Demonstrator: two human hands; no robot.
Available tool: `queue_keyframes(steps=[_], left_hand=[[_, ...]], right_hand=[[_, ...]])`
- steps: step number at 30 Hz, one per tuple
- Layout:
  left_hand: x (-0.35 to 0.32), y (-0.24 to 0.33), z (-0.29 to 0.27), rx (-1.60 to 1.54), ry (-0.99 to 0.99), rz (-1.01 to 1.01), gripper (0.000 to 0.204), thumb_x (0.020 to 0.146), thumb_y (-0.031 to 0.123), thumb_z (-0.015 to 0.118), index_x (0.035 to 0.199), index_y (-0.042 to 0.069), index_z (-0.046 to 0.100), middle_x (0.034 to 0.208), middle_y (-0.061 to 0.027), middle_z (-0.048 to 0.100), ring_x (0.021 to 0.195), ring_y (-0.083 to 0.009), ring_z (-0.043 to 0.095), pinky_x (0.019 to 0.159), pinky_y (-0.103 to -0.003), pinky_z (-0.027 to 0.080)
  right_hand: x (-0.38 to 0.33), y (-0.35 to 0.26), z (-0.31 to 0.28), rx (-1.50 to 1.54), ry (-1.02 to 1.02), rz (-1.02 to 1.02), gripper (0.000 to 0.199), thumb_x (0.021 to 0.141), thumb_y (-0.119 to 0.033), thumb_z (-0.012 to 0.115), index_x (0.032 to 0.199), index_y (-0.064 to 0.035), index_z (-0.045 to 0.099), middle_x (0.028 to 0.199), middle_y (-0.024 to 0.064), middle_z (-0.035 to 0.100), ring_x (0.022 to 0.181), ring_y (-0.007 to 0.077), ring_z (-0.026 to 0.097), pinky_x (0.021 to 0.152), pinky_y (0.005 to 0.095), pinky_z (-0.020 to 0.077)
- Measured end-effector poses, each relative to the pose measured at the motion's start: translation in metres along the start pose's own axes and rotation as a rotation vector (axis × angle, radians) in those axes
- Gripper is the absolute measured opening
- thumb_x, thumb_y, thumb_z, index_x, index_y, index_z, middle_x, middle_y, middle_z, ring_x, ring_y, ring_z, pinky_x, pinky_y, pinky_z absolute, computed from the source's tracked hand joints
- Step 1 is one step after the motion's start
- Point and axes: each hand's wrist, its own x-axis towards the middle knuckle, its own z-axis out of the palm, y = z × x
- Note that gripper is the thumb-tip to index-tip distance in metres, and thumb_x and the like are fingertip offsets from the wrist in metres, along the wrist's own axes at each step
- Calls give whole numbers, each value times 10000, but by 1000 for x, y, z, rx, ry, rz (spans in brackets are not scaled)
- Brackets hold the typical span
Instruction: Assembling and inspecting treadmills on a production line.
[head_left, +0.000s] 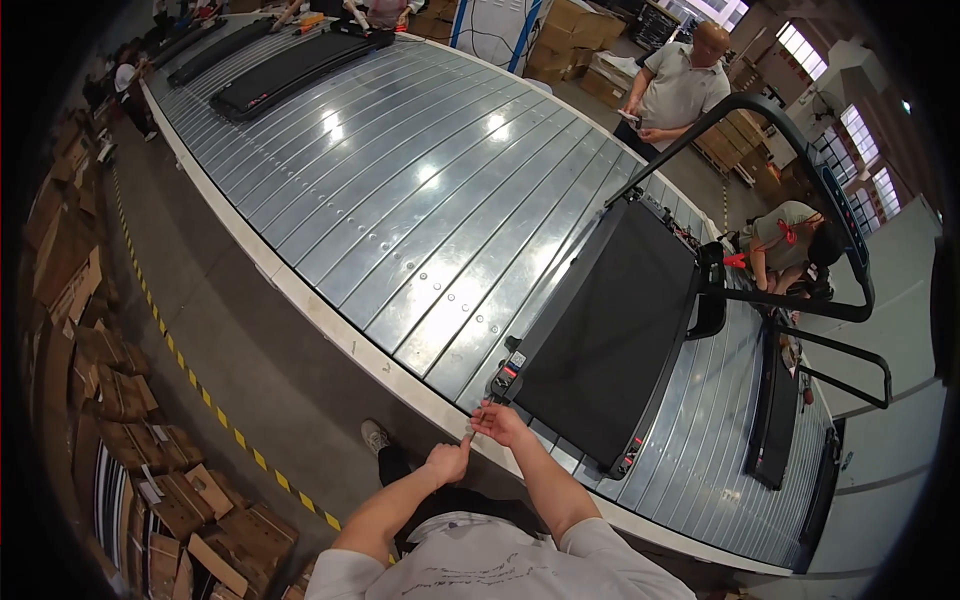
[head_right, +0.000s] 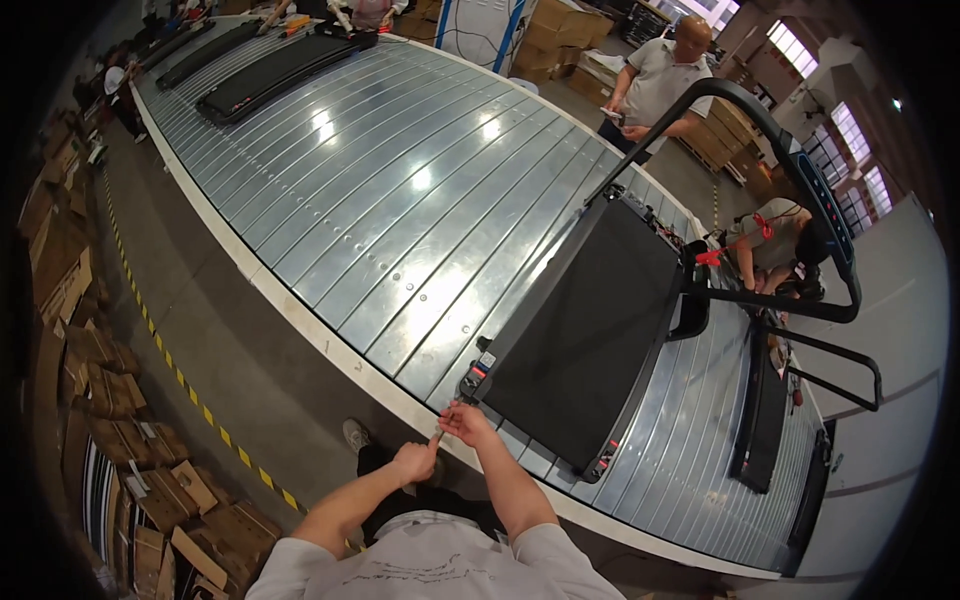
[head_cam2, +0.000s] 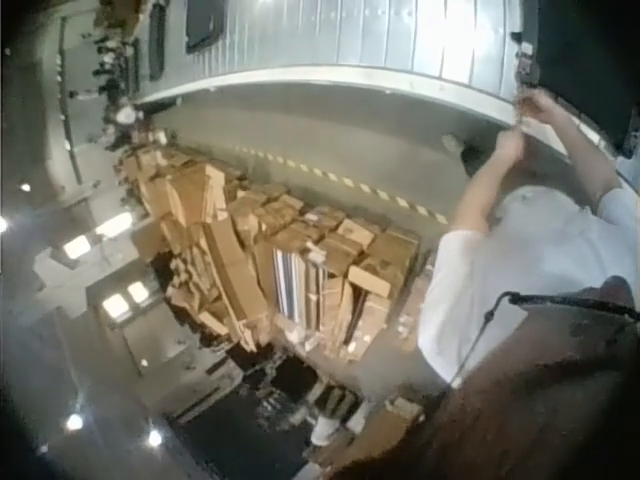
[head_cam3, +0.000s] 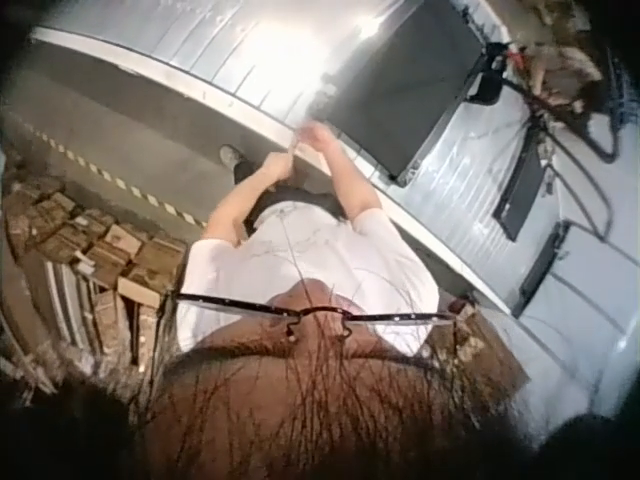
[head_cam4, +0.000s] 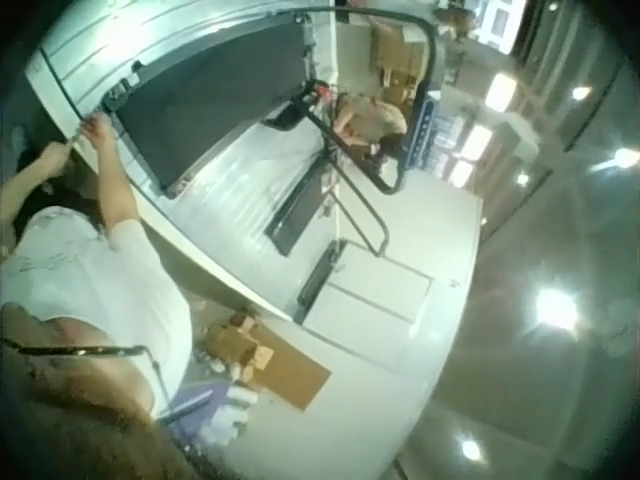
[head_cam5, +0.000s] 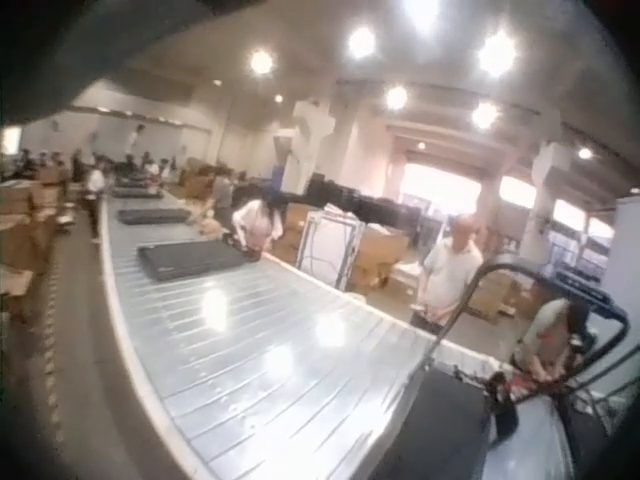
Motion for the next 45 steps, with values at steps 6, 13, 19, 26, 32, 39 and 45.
queue_keyframes(steps=[6,13,19,26,32,39,45], left_hand=[[6,11,-52,39,-410,6,799,788,400,603,1356,-43,258,1132,-268,566,1067,-360,557,906,-404,436],[13,-1,-60,87,-405,189,722,774,410,636,1255,-78,411,1124,-281,562,1043,-344,577,881,-400,465],[29,22,-46,541,-193,8,402,810,226,583,1098,-50,531,985,-172,651,835,-279,668,708,-396,536],[32,-12,-130,-805,-894,-430,457,828,412,609,1089,45,534,1102,-162,594,965,-343,616,808,-485,508],[13,-1,-81,-1927,-758,-307,367,923,317,491,1173,49,479,1205,-211,515,1147,-421,479,967,-601,366],[12,-2,-71,-890,-679,-14,222,888,215,578,1064,97,513,1050,-83,626,867,-81,555,734,-241,433],[-9,-12,-105,-1046,-494,-27,135,912,167,531,993,59,525,955,-81,649,819,-113,576,738,-227,423]], right_hand=[[8,16,-17,131,57,-73,207,853,-22,480,1052,-60,434,956,169,590,881,306,603,804,430,543],[-8,25,-4,191,84,-102,205,845,-31,498,1037,-52,428,982,163,568,906,320,593,802,409,544],[6,9,12,146,26,-151,337,803,-9,583,1104,-36,435,966,122,553,867,276,592,755,369,540],[11,5,26,273,-27,-204,408,797,37,606,1155,38,410,1031,131,500,939,257,568,852,365,520],[-2,-7,14,264,-50,-233,447,803,69,577,1199,82,370,1059,192,528,990,298,581,868,379,528],[-34,0,23,-75,-21,-138,446,850,-5,558,1269,-3,404,890,89,597,798,187,622,727,293,540],[-80,-38,68,-510,-297,-374,499,872,-153,589,1332,-79,413,1039,34,593,824,134,583,713,277,508]])
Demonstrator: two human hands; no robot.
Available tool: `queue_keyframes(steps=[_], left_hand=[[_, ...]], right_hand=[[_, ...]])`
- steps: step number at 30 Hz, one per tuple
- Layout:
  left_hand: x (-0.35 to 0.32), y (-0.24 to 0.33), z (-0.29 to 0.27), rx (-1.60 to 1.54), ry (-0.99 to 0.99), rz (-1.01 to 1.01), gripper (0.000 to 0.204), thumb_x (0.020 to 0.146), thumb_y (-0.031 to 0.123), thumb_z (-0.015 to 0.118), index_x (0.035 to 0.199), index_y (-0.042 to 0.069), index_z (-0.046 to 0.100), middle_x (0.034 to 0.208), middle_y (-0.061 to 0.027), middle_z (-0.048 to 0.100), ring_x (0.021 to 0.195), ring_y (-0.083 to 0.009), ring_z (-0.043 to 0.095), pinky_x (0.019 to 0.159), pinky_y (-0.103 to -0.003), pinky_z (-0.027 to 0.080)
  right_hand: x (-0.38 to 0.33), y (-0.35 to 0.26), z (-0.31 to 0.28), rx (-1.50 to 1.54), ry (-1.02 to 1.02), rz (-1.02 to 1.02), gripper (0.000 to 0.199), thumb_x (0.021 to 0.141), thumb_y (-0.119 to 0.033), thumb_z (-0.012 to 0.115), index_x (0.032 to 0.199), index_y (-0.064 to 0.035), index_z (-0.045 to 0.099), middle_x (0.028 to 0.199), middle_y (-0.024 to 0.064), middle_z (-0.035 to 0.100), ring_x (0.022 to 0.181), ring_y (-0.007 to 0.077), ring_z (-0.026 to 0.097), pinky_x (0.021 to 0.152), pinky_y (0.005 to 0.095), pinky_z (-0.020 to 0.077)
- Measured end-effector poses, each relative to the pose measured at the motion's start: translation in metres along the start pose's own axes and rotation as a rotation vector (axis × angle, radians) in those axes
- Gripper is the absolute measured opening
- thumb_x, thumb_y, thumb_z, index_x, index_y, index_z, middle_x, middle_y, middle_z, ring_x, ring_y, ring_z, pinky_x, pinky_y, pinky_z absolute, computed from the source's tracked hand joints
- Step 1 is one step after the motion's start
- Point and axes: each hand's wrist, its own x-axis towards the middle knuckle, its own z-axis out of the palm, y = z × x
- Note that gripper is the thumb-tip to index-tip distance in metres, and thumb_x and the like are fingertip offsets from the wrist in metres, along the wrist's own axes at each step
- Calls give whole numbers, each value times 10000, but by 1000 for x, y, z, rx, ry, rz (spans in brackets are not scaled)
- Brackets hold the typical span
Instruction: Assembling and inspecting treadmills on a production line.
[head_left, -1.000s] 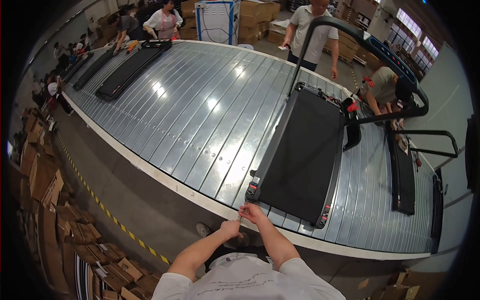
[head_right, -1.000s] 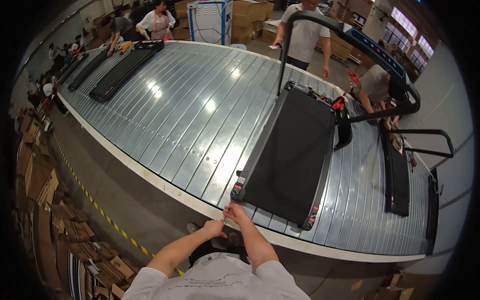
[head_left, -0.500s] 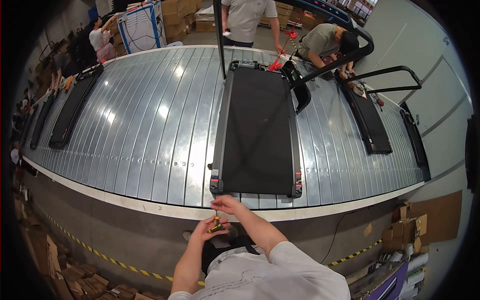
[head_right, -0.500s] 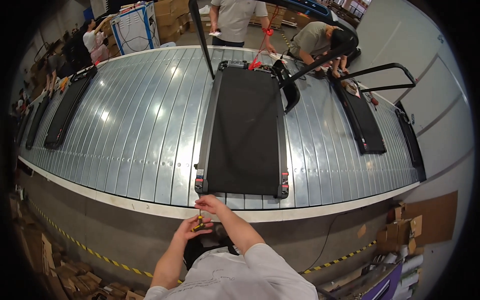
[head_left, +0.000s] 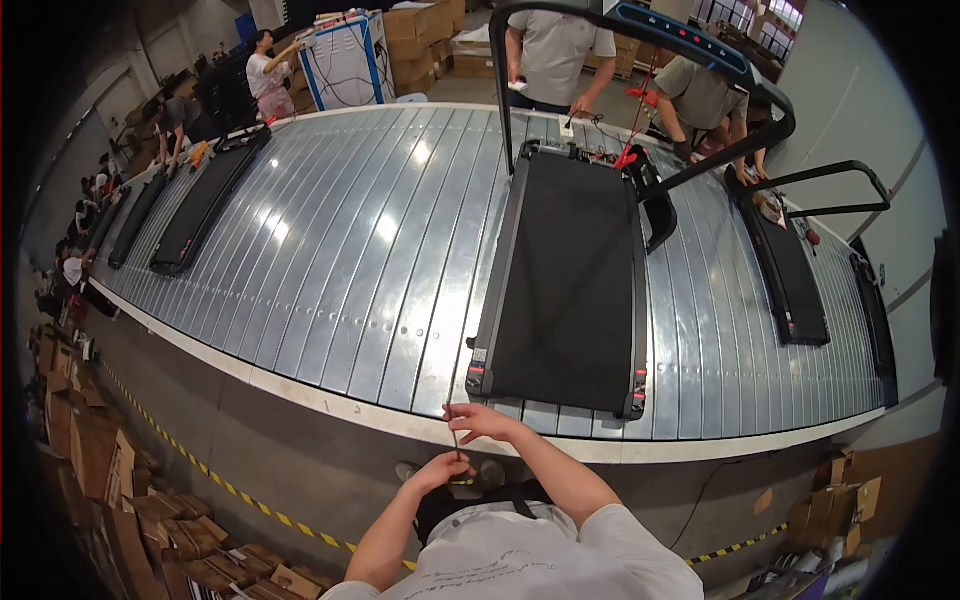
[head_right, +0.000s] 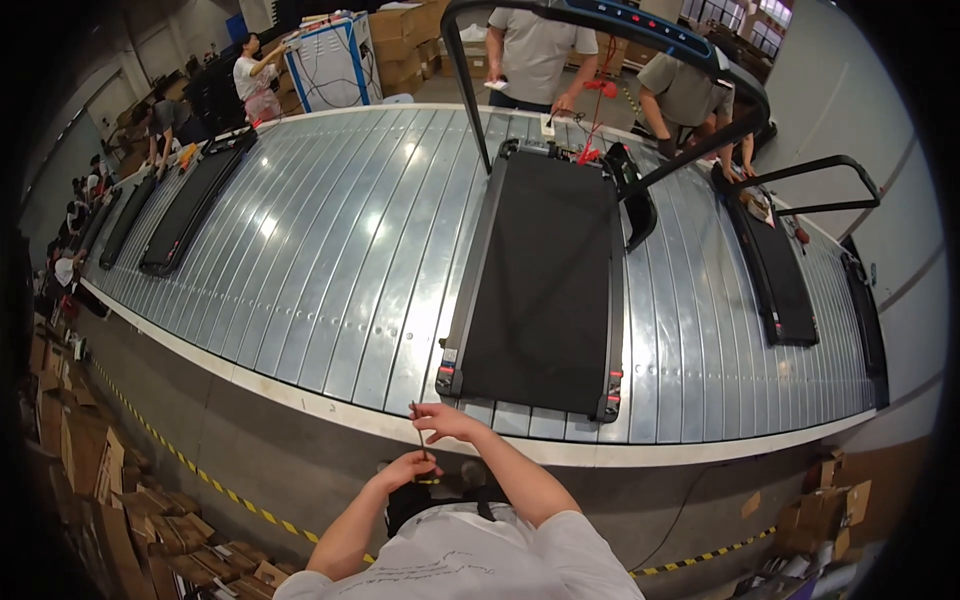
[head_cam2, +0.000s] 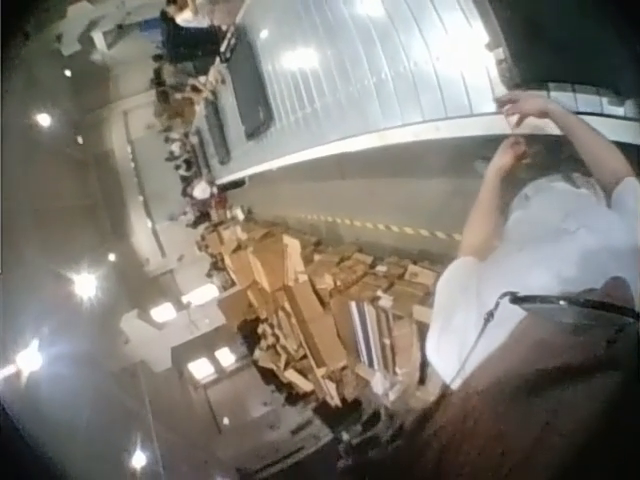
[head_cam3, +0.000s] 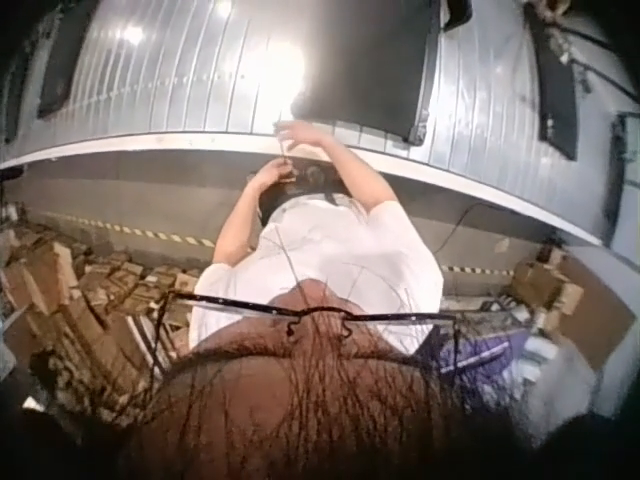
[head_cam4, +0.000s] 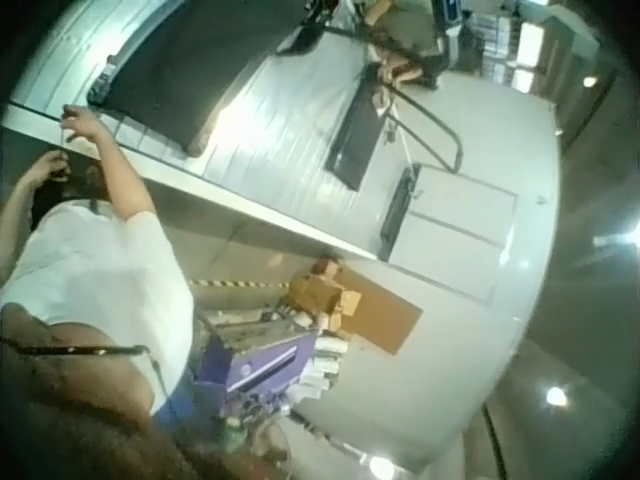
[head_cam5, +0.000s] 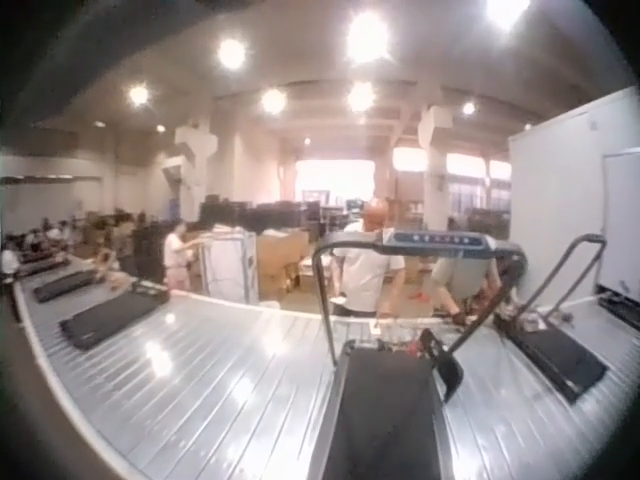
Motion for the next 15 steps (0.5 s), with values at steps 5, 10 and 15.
queue_keyframes(steps=[5,10,15], left_hand=[[-31,-62,-63,211,521,75,133,804,134,501,859,30,563,721,-63,627,726,-151,590,686,-287,452],[-110,-196,-117,281,1004,-208,223,764,177,464,677,-14,541,588,-137,603,532,-223,595,526,-358,462],[-177,-301,-123,758,753,-462,253,745,162,486,599,39,652,610,-109,647,560,-215,633,556,-306,513]], right_hand=[[-22,-138,-120,-308,693,-735,318,811,-29,578,1129,-34,564,1021,47,622,785,110,584,657,247,486],[-139,-351,-226,-254,1355,-1272,396,818,-49,543,1201,27,476,1072,78,547,929,154,534,818,270,445],[-169,-475,-222,-143,1096,-1243,474,748,-71,581,1201,15,472,1096,116,564,942,184,561,799,275,427]])
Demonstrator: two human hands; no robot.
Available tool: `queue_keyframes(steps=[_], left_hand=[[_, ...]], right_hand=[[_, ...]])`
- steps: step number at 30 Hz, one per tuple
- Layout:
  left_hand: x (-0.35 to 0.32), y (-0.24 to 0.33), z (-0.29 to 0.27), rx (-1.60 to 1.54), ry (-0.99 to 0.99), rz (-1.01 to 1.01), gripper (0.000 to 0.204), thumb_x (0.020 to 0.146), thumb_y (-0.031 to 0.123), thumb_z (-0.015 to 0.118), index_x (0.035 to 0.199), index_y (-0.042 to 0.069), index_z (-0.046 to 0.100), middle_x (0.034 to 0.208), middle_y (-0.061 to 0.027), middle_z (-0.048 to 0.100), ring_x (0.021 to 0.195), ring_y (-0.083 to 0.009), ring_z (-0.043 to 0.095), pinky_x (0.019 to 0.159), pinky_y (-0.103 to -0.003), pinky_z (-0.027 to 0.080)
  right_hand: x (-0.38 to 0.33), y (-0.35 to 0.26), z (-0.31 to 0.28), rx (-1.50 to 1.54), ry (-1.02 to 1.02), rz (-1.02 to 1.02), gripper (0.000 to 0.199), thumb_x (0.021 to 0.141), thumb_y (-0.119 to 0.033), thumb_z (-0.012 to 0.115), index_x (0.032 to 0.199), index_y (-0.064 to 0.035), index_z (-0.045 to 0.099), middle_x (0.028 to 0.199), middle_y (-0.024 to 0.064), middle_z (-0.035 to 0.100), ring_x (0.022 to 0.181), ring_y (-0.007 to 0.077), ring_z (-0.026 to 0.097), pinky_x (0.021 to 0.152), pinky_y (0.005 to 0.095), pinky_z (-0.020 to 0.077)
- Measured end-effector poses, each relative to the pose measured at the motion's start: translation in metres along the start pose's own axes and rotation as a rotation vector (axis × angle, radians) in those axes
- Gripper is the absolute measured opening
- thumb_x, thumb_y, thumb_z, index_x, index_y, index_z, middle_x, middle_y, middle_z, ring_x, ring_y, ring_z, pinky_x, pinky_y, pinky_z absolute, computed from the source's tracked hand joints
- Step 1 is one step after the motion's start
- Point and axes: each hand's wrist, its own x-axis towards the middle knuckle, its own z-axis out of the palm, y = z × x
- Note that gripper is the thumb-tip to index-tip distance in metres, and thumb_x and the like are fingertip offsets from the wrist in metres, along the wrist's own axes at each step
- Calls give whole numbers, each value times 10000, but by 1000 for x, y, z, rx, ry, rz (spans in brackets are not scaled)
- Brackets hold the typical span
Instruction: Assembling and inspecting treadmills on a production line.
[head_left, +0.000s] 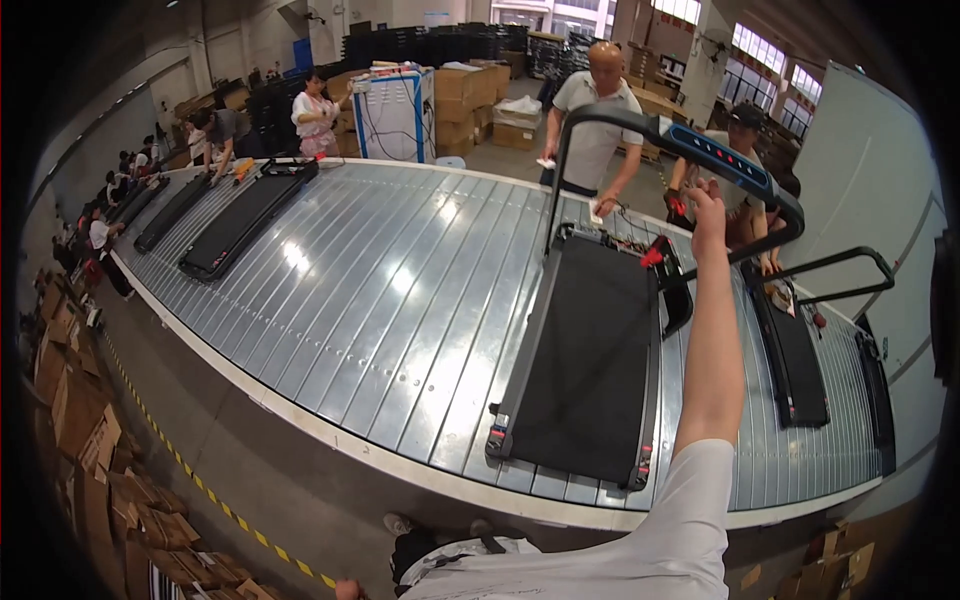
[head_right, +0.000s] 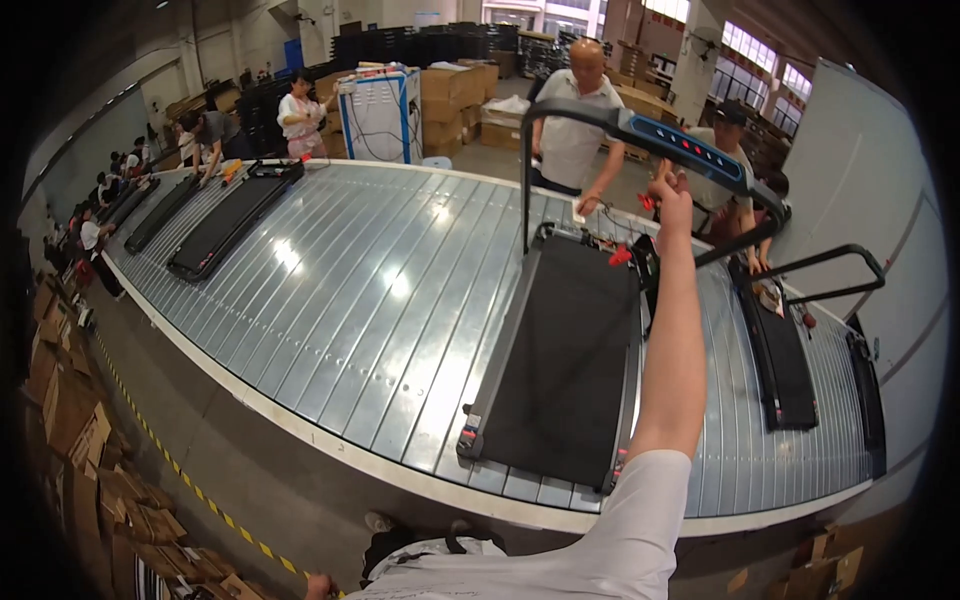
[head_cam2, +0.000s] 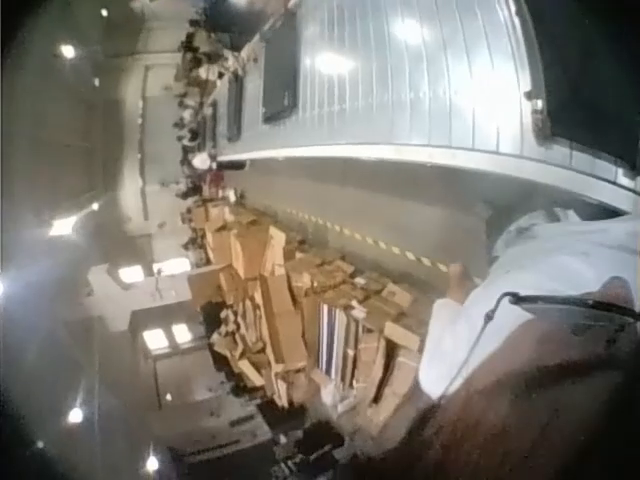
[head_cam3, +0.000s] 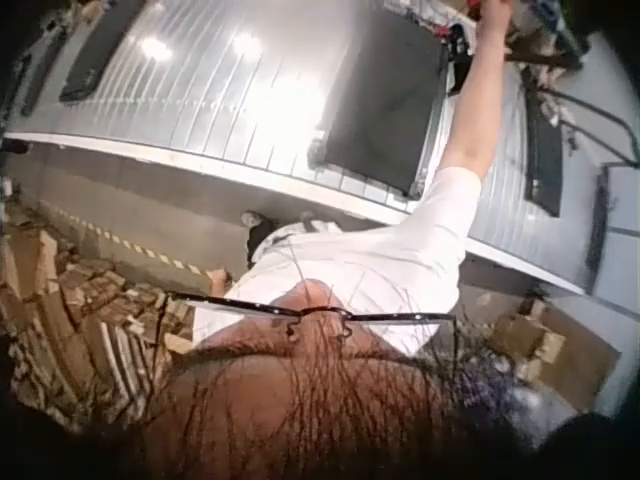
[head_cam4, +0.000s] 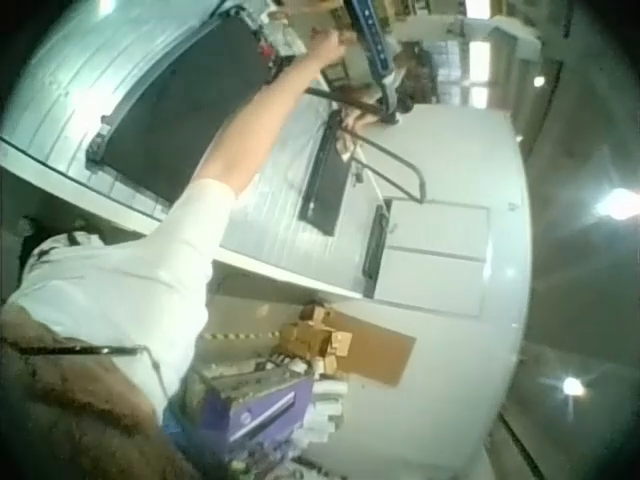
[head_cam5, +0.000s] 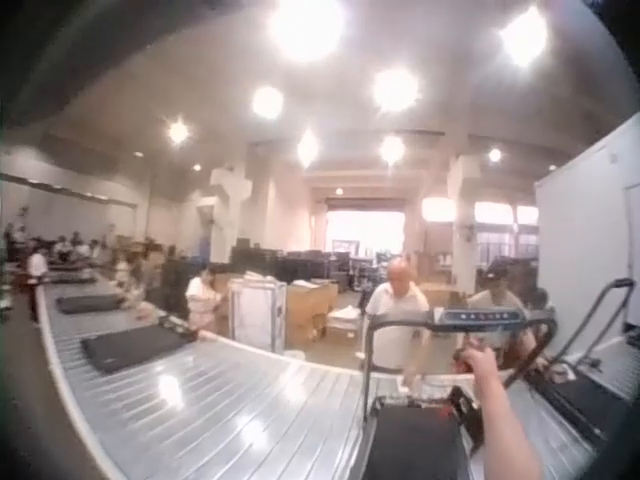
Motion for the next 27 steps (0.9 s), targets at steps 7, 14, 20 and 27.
queue_keyframes(steps=[7,14,20,27], left_hand=[[14,48,-2,-243,124,-103,246,757,162,484,629,37,653,621,-106,651,562,-211,636,556,-307,515],[-14,55,42,-600,248,-342,241,770,162,481,659,36,655,632,-104,655,565,-207,639,555,-307,517],[-33,66,91,-926,341,-583,238,781,162,479,685,34,656,641,-102,659,567,-204,642,555,-308,519],[-9,80,59,-1148,492,-666,219,799,199,492,775,40,640,661,-98,658,623,-190,661,577,-317,518]], right_hand=[[16,29,24,111,128,68,134,911,-205,431,848,-116,507,521,-45,335,334,89,325,302,268,261],[-118,153,150,346,-366,502,176,897,-223,460,873,-98,580,668,-6,563,513,126,526,452,283,427],[-365,301,209,370,-594,928,188,838,-174,503,938,-43,594,687,35,582,583,168,564,548,291,485],[-566,274,288,361,-986,1361,178,843,-168,478,966,-76,567,696,54,560,601,192,535,627,365,494]])
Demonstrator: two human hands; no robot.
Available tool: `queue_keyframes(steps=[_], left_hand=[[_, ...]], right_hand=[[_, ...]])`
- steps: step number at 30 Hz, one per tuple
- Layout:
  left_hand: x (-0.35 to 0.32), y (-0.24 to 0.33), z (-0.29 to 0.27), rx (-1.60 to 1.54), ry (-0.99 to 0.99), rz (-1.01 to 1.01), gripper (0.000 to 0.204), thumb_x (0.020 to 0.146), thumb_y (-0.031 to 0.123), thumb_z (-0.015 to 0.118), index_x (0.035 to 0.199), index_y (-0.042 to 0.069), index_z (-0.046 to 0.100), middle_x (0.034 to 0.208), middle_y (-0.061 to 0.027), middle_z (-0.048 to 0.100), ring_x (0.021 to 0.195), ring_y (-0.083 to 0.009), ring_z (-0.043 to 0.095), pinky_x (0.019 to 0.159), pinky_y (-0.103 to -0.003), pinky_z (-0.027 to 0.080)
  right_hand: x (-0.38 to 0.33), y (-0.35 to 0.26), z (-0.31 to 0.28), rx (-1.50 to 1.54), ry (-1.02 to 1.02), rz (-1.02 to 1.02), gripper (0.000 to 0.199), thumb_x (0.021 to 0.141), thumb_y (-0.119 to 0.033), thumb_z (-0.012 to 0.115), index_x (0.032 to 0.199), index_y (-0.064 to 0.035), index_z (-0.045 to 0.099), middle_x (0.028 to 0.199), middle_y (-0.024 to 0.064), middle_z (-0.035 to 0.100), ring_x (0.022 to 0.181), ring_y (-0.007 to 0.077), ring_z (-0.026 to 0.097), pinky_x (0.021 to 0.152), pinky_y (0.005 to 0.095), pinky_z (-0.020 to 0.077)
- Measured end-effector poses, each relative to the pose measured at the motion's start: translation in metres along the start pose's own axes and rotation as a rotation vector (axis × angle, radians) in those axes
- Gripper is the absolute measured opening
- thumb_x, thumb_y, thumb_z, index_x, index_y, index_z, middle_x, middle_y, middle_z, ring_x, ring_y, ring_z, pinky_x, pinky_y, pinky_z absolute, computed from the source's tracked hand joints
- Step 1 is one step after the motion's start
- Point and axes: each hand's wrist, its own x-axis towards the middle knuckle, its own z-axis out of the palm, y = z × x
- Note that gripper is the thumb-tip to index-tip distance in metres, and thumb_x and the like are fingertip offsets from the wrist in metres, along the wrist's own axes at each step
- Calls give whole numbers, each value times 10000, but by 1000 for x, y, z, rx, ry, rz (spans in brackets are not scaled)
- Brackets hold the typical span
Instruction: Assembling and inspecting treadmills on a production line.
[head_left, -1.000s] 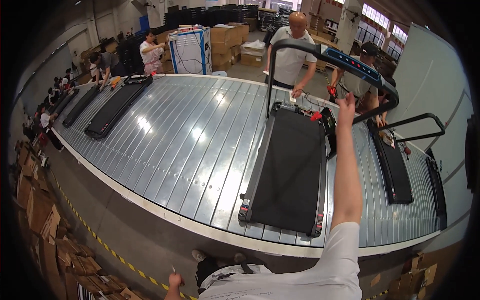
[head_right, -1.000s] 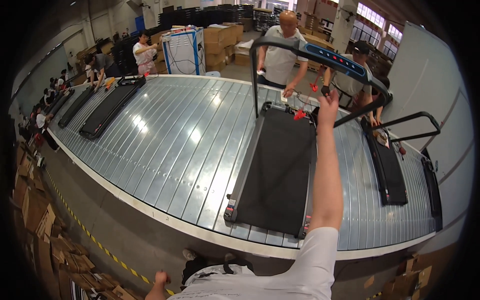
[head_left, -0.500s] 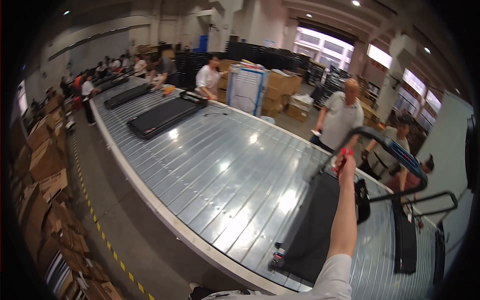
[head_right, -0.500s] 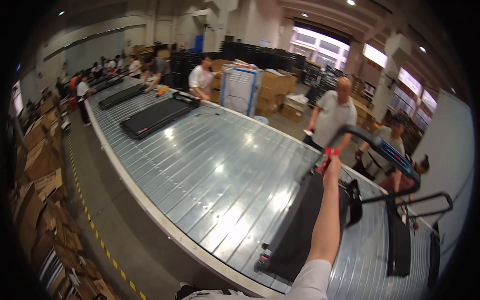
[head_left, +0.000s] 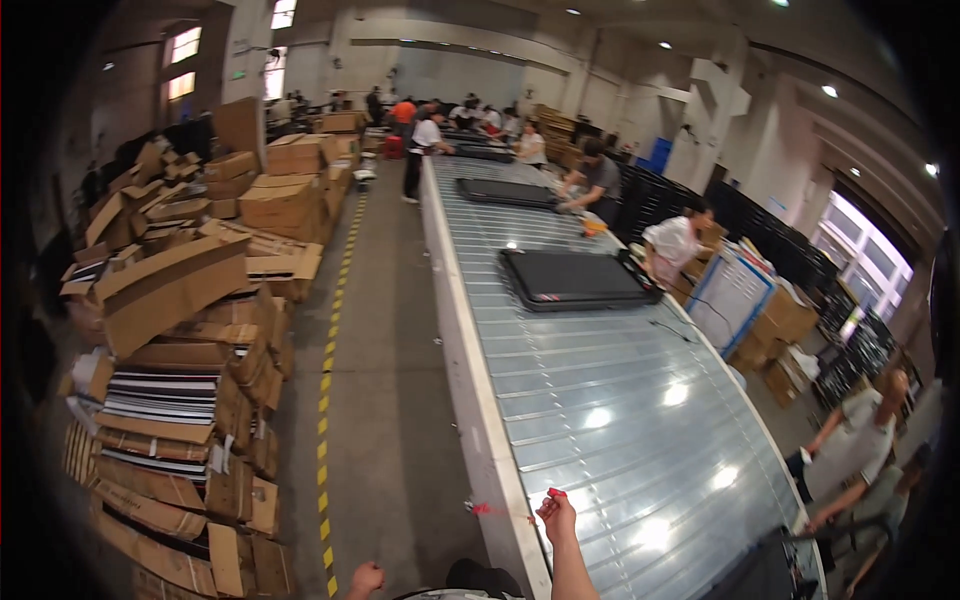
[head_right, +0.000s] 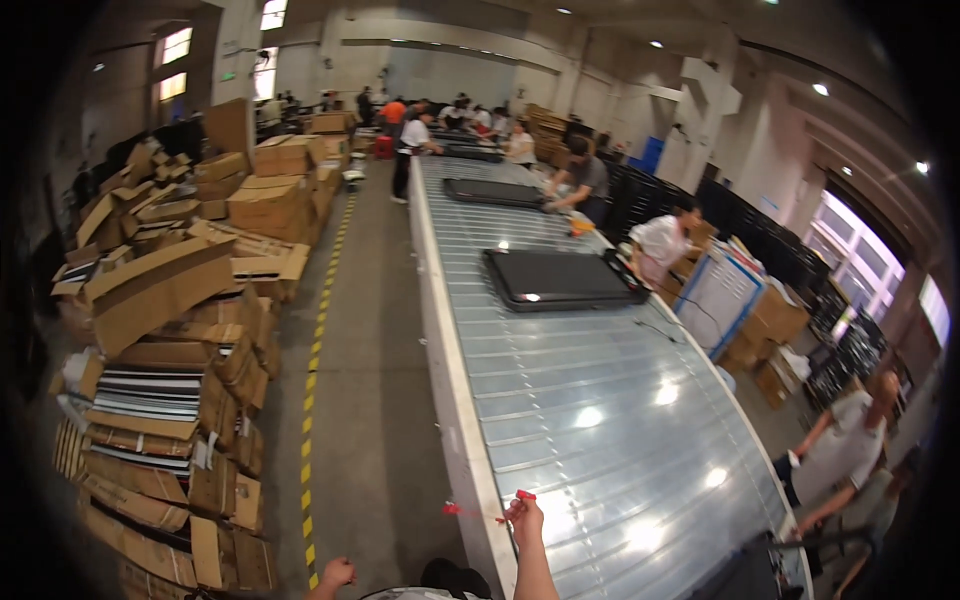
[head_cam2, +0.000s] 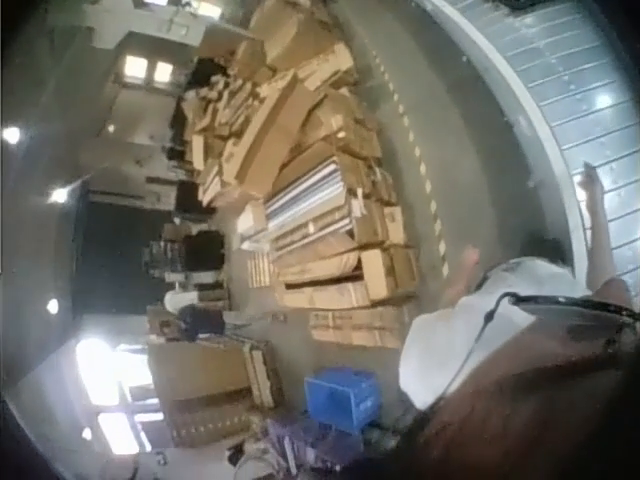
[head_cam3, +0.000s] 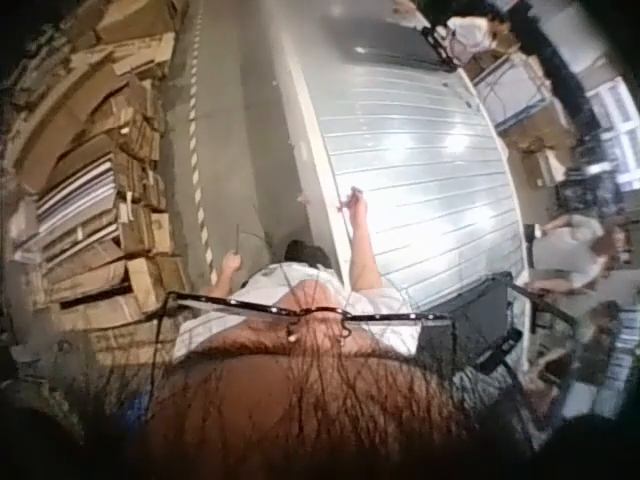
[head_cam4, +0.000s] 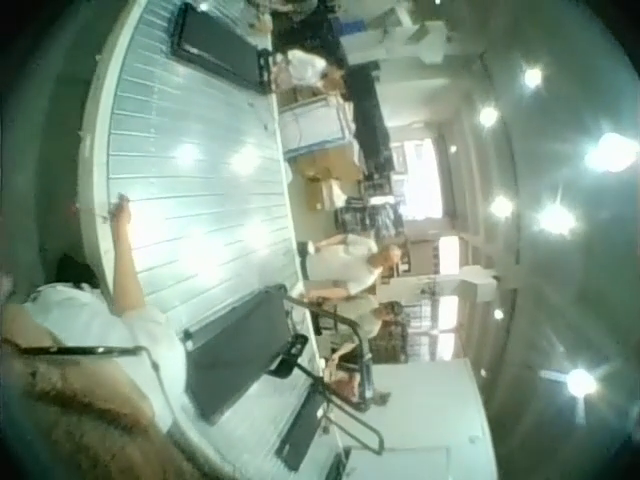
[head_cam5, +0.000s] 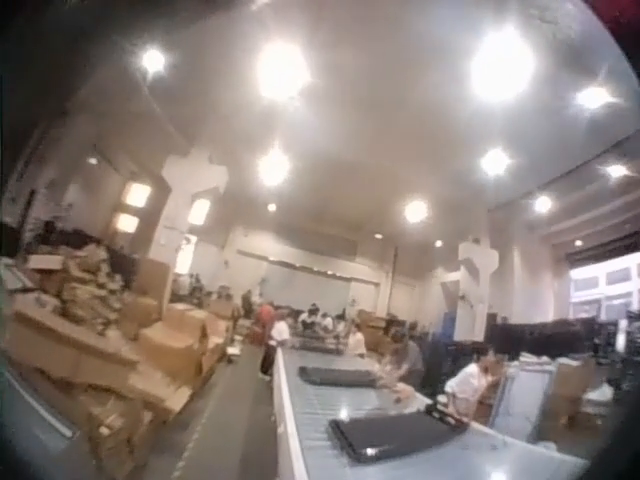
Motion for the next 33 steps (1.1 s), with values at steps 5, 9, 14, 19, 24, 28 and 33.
queue_keyframes(steps=[5,9,14,19,24,28,33], left_hand=[[26,-82,7,984,135,1043,241,818,262,549,767,78,695,764,-170,636,693,-347,596,638,-437,478],[28,-68,-14,833,32,651,185,814,150,523,794,55,681,691,-123,628,582,-261,578,542,-414,452],[60,-13,-58,681,16,318,200,804,192,524,774,52,664,693,-112,637,577,-242,591,546,-396,468],[56,32,-48,405,-21,-31,226,794,234,524,754,49,648,694,-101,646,572,-223,603,550,-379,483],[43,65,8,-35,-43,-400,258,784,275,524,734,46,631,696,-90,654,568,-204,615,554,-361,498],[92,76,-5,-135,-129,-461,315,771,288,489,750,20,654,707,-106,662,586,-206,636,599,-363,521],[177,125,-88,50,-164,-376,317,781,280,459,759,42,669,734,-86,674,642,-192,660,639,-338,523]], right_hand=[[43,23,64,-158,-117,104,195,833,-177,479,908,-18,562,718,84,583,620,207,563,630,366,501],[99,25,113,-157,-179,118,184,828,-162,473,916,-27,563,725,89,587,632,206,570,632,345,503],[167,38,174,-105,-195,127,181,836,-153,461,921,-34,567,726,83,593,611,192,563,595,322,501],[220,17,260,-262,-363,271,170,837,-187,502,900,-46,574,711,74,590,590,178,552,577,317,493],[264,8,282,-245,-413,262,263,830,-246,526,1000,-45,526,753,78,545,628,191,518,610,331,466],[265,-33,255,-148,-310,357,180,864,-256,547,950,-104,591,717,14,581,661,207,592,572,401,514],[272,-42,258,-187,-80,239,150,824,-263,544,852,-126,491,633,-24,363,531,147,355,532,363,448]])
